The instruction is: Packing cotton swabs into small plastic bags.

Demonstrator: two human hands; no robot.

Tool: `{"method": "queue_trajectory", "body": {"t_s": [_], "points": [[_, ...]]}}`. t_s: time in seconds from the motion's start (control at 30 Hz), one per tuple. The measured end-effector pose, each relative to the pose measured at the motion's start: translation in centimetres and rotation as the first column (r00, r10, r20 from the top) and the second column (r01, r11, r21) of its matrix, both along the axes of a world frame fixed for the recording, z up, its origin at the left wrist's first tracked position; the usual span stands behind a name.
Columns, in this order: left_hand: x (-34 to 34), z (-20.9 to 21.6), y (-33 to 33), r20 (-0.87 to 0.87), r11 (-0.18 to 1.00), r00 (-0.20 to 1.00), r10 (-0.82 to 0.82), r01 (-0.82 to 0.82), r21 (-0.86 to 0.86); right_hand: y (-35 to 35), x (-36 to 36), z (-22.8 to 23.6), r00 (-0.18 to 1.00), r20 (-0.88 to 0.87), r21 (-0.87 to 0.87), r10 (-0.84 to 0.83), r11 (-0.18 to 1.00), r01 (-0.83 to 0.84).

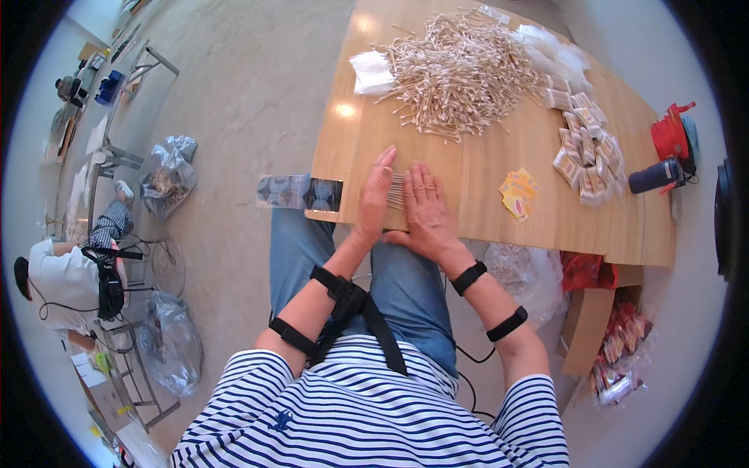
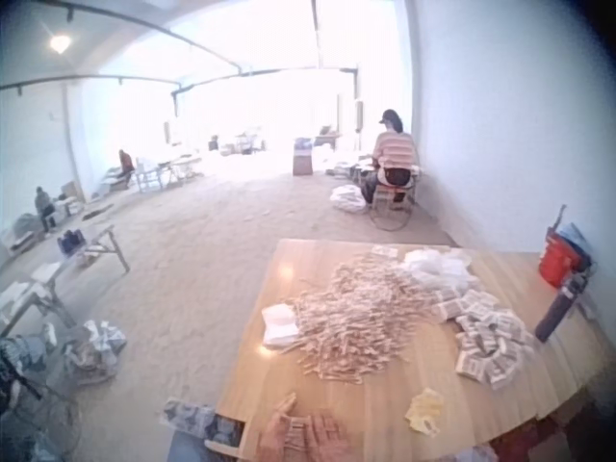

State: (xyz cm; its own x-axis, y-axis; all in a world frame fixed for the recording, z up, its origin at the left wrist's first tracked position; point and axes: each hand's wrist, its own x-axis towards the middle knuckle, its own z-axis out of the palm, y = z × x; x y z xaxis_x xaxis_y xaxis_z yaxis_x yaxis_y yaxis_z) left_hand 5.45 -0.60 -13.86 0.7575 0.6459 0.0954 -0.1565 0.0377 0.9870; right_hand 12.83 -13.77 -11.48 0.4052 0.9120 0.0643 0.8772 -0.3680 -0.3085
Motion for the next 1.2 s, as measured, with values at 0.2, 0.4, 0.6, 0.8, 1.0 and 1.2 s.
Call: {"method": "queue_trajectory", "body": {"t_s": [0.2,0.4,0.6,0.8,1.0,1.2], "points": [[-1.7,0.9,2.0,-0.117,0.972,0.992,-0.054,0.079,0.222,0.4,-0.1,-0.1,1.0,0.018,0.029,0.025,0.999,-0.026],[-5.5,3.5,0.9,-0.543,0.322,0.839,0.037,0.505,0.801,0.4,-0.1,-0.9,0.996,0.087,0.024,0.011,1.0,-0.013],[-5.1,4.1,1.3,-0.628,0.193,0.777,0.053,0.609,0.77,0.5,0.0,-0.3,1.0,0.024,0.034,0.019,0.999,-0.02],[-4.5,3.7,1.5,-0.631,0.205,0.775,0.039,0.612,0.764,0.5,0.7,-0.3,0.998,0.025,0.049,0.056,0.997,-0.057],[-4.5,3.0,1.5,-0.624,0.12,0.775,0.098,0.614,0.781,-0.9,2.1,-1.2,0.997,-0.028,0.033,0.078,0.996,-0.077],[-4.5,2.5,1.5,-0.605,0.125,0.789,0.106,0.593,0.796,-0.1,2.4,-1.9,0.997,0.061,0.056,-0.051,0.997,0.048]]}}
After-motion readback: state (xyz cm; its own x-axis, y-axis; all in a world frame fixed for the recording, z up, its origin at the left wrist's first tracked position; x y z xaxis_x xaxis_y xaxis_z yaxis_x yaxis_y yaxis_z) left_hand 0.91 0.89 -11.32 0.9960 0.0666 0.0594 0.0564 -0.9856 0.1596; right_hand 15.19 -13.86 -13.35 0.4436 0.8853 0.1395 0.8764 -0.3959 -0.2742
